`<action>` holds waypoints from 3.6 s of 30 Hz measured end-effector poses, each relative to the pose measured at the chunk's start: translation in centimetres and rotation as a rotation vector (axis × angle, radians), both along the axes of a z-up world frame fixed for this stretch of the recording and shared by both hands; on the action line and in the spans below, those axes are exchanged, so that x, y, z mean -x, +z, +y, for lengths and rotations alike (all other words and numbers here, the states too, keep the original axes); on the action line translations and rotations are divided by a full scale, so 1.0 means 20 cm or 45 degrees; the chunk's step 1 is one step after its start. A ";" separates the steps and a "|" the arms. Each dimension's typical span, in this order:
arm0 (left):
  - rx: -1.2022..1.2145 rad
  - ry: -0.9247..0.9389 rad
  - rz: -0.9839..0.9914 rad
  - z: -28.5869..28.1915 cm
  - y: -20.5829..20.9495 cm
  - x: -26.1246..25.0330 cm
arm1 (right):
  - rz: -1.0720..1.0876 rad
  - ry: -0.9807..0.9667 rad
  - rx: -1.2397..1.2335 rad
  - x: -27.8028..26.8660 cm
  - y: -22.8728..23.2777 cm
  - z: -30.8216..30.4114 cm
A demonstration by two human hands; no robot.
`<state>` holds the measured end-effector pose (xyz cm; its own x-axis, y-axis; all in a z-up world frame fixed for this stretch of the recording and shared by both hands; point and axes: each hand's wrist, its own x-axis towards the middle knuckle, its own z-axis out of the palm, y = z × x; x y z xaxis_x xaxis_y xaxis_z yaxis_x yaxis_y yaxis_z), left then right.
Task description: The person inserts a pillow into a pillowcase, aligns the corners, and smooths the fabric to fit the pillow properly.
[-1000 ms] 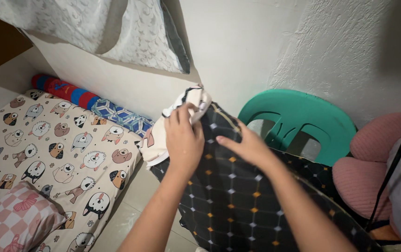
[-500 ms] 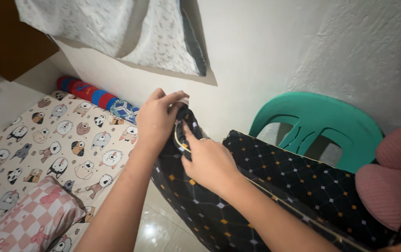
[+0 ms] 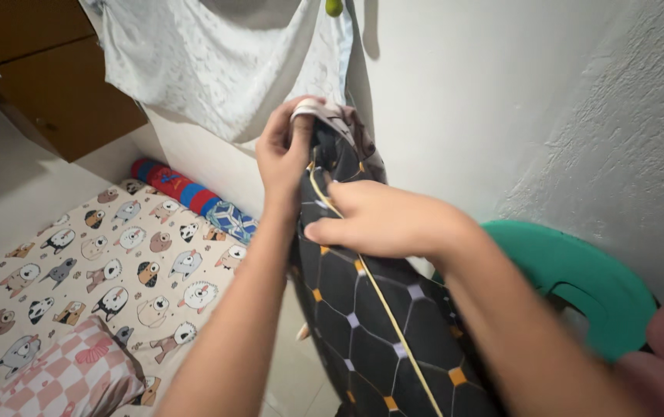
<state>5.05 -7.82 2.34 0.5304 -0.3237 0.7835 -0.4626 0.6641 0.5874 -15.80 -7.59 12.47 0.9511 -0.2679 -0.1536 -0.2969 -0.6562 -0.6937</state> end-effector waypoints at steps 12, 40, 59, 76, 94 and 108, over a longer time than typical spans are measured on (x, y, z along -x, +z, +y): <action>-0.110 -0.097 0.470 -0.05 -0.53 0.37 | -1.144 -0.934 -0.357 0.02 -1.11 -0.47; -0.530 -0.362 -0.216 0.21 -0.33 0.47 | -1.346 -0.278 -1.720 -0.01 -1.26 -0.54; -0.967 0.435 0.152 0.61 -0.17 0.65 | -1.097 -0.637 -0.511 -0.27 -1.27 -0.30; -0.648 0.349 0.163 0.32 -0.08 0.55 | -0.213 -0.334 -1.543 0.11 -1.80 -0.48; -0.220 -0.330 0.261 0.33 0.16 0.20 | -0.777 -0.854 -0.289 -0.08 -1.55 -0.90; -0.257 -0.242 -0.039 0.46 0.36 0.01 | -1.270 -0.668 -0.214 -0.35 -0.91 -0.20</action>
<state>4.91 1.43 9.47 0.4222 -0.5667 0.7075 -0.3602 0.6114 0.7046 -8.81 -11.65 -5.72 0.4459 -0.7161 0.5369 0.2260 -0.4904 -0.8417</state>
